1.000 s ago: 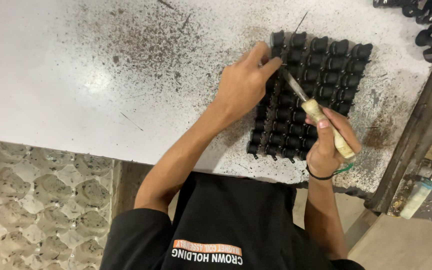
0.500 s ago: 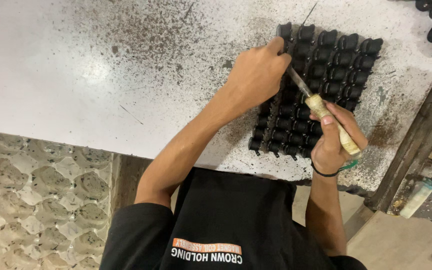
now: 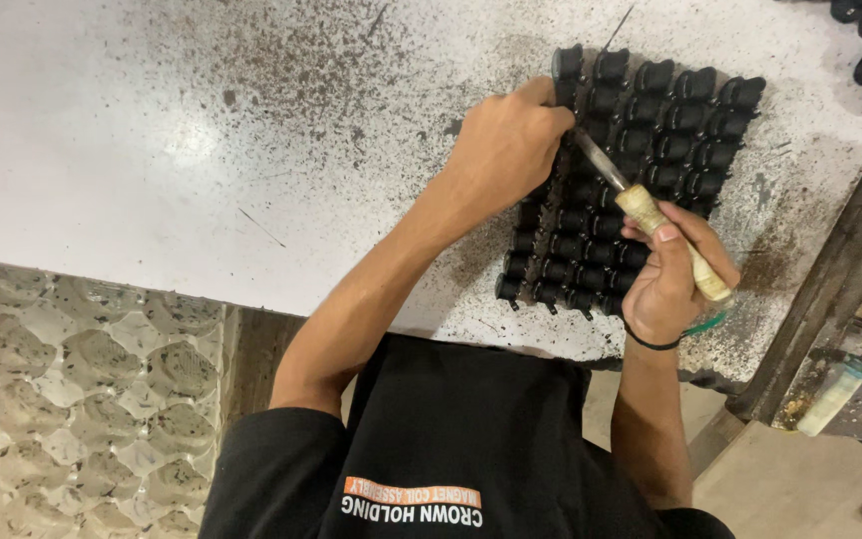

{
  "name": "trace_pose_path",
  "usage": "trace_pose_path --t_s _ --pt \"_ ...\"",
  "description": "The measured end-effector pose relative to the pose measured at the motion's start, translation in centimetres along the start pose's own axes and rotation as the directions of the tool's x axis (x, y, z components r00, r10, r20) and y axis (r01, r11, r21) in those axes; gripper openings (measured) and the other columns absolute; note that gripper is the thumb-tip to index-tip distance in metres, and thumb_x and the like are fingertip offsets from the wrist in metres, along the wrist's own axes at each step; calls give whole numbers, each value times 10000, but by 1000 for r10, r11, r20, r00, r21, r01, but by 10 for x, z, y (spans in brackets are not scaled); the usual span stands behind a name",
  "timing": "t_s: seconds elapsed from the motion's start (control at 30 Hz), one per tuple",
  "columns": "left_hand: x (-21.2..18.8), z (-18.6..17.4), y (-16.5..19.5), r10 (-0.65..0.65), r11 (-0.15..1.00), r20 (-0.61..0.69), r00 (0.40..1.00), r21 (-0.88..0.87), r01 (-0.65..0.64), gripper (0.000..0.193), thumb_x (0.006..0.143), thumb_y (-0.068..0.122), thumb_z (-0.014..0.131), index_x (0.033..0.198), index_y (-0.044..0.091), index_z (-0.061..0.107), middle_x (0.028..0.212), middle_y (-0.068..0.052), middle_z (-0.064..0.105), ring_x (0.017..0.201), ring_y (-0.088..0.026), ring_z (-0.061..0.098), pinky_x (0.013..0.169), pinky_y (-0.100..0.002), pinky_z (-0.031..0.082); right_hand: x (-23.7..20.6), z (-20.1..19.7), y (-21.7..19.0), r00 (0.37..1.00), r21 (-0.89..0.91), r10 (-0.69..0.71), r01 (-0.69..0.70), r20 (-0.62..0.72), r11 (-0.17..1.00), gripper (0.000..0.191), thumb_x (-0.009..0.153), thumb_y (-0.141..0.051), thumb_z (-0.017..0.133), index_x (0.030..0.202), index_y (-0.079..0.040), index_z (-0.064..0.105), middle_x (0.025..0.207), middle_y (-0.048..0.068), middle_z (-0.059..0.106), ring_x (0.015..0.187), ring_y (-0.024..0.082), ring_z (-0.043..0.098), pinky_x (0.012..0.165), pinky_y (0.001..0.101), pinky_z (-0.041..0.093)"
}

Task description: The person uses a heated hand tool to trim excess material from black rubber components arranged in rows on a workbench, working through them one at a time while holding each part steady with the other hand. Smoke rises as the hot tool cuts the parts, and trimmed pieces fall onto the bench.

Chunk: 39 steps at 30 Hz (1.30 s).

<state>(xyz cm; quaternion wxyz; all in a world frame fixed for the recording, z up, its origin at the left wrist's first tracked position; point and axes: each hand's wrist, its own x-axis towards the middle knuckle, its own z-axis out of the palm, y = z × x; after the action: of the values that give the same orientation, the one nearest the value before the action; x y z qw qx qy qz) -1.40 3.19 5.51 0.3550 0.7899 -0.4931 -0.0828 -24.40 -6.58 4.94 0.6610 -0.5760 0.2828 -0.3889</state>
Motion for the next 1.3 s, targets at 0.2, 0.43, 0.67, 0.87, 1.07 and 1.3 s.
trace_pose_path --t_s 0.2,0.43,0.67,0.87,1.07,1.3 --pt "0 6 2 -13 999 30 999 47 12 115 781 23 664 853 43 751 934 -155 649 714 -367 710 619 -481 584 -1 -5 6 998 19 32 -31 -49 999 223 1047 -32 637 1177 146 671 1104 253 713 914 336 748 774 391 653" --pt "-5 6 3 15 1000 -17 1000 12 -14 57 776 27 690 806 -7 725 959 -143 649 653 -327 700 576 -440 581 -2 1 4 998 19 36 -36 -50 999 224 1046 -43 648 1162 144 685 1091 245 714 913 333 745 760 391 652" --pt "-10 -3 -1 7 1000 -25 1000 -27 -8 114 818 21 679 872 31 780 891 -122 655 648 -322 699 575 -441 579 -5 3 -3 1000 10 13 -13 -17 1000 209 1050 -33 651 1168 136 686 1108 244 713 910 321 749 773 387 655" --pt "-13 -6 0 -8 999 -42 999 -36 6 132 816 29 684 891 50 791 917 -109 681 660 -331 704 595 -452 585 -11 6 -6 998 -21 -67 68 20 997 188 1051 5 640 1191 125 679 1159 236 701 945 312 739 802 385 657" --pt "-15 -6 0 -9 1000 -27 1000 -29 8 118 811 54 695 878 63 791 883 -103 678 656 -332 703 587 -457 580 -16 7 -11 995 -51 -92 94 39 994 181 1055 20 634 1195 124 679 1169 240 701 968 312 738 813 372 655" --pt "-17 -4 1 4 999 -59 998 -45 -7 58 837 70 706 861 39 749 900 -111 678 661 -348 697 587 -465 573 -17 10 -13 995 -30 -90 92 37 995 177 1053 30 630 1193 127 679 1184 242 695 955 309 731 823 378 649"
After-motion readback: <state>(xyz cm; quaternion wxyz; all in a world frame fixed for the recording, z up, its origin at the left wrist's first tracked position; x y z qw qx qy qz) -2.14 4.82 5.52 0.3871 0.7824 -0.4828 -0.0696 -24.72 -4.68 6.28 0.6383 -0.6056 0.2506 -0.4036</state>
